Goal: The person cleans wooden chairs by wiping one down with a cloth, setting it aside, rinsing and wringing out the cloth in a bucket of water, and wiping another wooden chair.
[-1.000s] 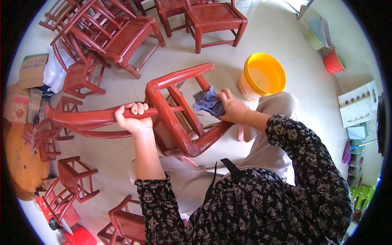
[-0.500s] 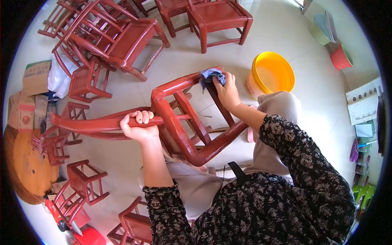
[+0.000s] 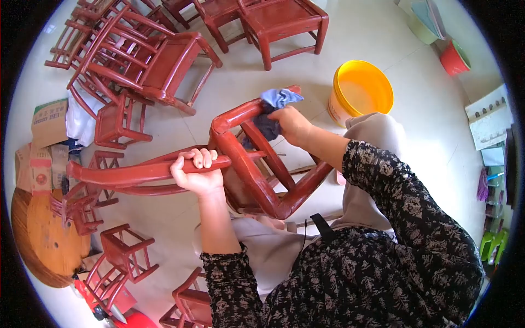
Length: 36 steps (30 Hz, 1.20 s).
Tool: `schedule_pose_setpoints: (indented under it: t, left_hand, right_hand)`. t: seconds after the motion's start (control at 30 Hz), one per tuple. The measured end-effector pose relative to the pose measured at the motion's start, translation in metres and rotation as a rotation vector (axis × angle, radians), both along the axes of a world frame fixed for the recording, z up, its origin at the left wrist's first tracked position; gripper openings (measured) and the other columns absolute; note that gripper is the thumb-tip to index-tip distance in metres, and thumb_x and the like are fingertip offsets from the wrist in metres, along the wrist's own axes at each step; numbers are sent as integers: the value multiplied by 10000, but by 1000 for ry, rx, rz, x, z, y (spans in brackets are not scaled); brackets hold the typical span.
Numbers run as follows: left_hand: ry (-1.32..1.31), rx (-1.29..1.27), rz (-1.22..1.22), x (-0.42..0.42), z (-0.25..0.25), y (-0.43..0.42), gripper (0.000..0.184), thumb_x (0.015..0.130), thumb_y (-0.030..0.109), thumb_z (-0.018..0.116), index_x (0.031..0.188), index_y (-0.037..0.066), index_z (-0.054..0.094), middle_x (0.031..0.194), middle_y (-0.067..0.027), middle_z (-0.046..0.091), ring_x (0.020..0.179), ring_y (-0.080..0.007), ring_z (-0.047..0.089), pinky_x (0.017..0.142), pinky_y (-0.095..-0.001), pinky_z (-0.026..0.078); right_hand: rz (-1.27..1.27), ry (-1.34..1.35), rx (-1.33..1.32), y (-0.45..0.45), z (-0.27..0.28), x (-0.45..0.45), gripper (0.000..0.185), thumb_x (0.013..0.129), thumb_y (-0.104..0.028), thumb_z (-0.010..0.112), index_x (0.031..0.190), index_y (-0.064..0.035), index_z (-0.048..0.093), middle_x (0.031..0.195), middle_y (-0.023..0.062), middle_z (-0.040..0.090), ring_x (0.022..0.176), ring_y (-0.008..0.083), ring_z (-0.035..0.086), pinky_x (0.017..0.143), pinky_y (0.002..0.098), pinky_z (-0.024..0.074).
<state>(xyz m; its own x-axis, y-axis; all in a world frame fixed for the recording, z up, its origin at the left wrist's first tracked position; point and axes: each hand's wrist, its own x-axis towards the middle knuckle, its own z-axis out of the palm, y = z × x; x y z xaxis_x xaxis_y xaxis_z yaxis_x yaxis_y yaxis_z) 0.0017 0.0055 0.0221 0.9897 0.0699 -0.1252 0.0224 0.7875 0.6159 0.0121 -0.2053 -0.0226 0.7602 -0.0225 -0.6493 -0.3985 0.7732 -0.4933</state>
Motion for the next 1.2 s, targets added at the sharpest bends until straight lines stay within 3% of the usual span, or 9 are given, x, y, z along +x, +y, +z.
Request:
schedule_pose_setpoints:
  t: [0.1,0.23,0.33,0.53,0.6,0.73,0.8,0.87,1.2]
  left_hand:
    - [-2,14,32,-2,-3,-2,187,689,280,503,585,126,494,486,18,369,436,-119,340,495,-282,280]
    - [27,27,112,-5,1,-5,190,690,280,507,580,129,469,490,15,360,438,-124,343,497,-288,286]
    - [58,44,156,-4,7,-6,192,689,276,510,580,132,448,488,14,348,441,-127,344,498,-288,289]
    - [59,38,124,-4,6,-9,193,689,279,506,585,126,450,488,12,350,436,-126,336,508,-287,291]
    - [40,59,128,-4,7,-10,189,692,279,502,590,128,453,488,14,350,435,-125,334,514,-289,292]
    - [60,55,152,-5,6,-7,190,694,283,504,592,130,456,486,18,346,436,-125,339,515,-289,291]
    - [60,63,163,-5,6,-8,195,693,286,509,591,129,457,486,22,346,436,-124,342,513,-287,290]
    - [59,64,150,-4,5,-8,196,694,288,511,590,130,458,486,22,347,436,-123,344,513,-287,291]
    - [20,77,39,-4,9,-25,198,697,292,511,582,136,472,489,21,367,431,-120,339,493,-280,273]
  right_hand:
    - [338,-434,-688,10,4,-11,251,768,-83,556,997,20,560,851,57,575,755,148,503,692,272,411]
    - [525,-345,-714,-4,1,-12,251,777,-81,553,1008,15,561,858,70,594,771,159,541,690,294,438]
    - [78,92,-156,0,-36,5,202,779,-18,499,958,61,551,860,149,595,780,268,588,717,375,461]
    - [-26,-41,90,-3,-12,9,194,812,-26,485,960,96,514,919,164,592,835,282,599,801,378,472]
    - [275,-239,-596,3,3,-7,237,797,-90,555,951,84,508,927,163,589,782,270,578,769,364,449]
    - [566,-564,-1318,-2,28,-10,229,774,-143,606,910,35,561,790,111,589,714,210,550,679,342,436]
    - [471,-577,-1206,-2,32,-8,216,775,-137,598,894,43,580,752,91,593,717,178,552,654,331,442]
    - [197,-349,-630,2,42,-7,221,757,-106,570,895,66,583,729,119,604,682,199,567,662,344,449]
    - [473,-291,-555,15,62,-15,277,768,-125,577,958,73,541,864,153,590,764,206,573,674,328,453]
